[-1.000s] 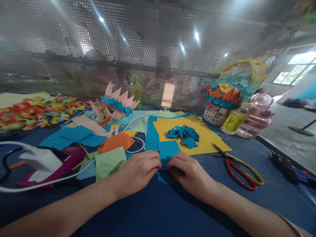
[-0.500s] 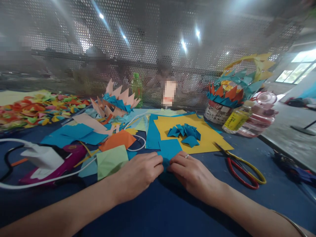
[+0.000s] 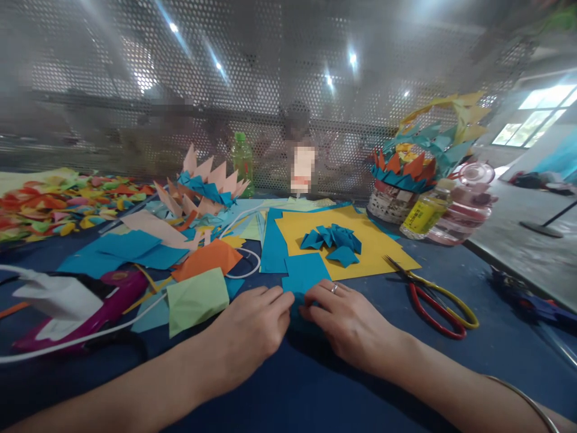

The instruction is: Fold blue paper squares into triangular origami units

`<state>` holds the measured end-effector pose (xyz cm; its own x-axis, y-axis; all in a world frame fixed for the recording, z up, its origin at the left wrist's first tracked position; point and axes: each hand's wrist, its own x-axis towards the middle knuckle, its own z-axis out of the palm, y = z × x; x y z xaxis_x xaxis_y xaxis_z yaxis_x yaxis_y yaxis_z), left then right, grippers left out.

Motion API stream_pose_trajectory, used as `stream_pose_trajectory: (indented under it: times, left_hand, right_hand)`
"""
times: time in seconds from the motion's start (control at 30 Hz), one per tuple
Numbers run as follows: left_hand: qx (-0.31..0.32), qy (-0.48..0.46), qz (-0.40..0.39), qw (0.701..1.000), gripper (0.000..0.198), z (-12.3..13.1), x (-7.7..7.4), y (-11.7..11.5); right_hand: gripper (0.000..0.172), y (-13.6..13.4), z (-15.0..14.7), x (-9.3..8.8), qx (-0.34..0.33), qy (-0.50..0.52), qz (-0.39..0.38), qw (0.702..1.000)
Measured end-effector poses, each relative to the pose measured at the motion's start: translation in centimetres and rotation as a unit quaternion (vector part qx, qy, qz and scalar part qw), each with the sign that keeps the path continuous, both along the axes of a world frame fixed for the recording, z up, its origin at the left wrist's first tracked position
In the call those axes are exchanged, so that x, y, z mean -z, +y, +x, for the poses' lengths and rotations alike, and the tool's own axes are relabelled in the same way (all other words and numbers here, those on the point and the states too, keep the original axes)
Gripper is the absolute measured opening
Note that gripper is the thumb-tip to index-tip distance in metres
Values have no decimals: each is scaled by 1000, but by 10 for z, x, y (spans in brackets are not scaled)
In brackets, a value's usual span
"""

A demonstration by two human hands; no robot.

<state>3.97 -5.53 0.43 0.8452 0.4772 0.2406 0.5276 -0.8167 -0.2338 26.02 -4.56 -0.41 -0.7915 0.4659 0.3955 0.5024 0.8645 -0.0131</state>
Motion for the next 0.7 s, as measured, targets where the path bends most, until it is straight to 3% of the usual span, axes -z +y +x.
stream_pose_trajectory:
  times: [0.17, 0.33, 0.7]
  left_hand:
    - [-19, -5, 26, 999, 25, 4, 5, -3]
    - [-35, -24, 34, 998, 30, 5, 6, -5]
    - [2, -60, 73, 996, 32, 13, 7, -12]
  right_hand:
    - [22, 1, -1, 5, 21, -9, 46, 999]
    - [21, -2, 0, 7, 28, -20, 41, 999]
    - [11, -2, -1, 0, 35, -22, 33, 999]
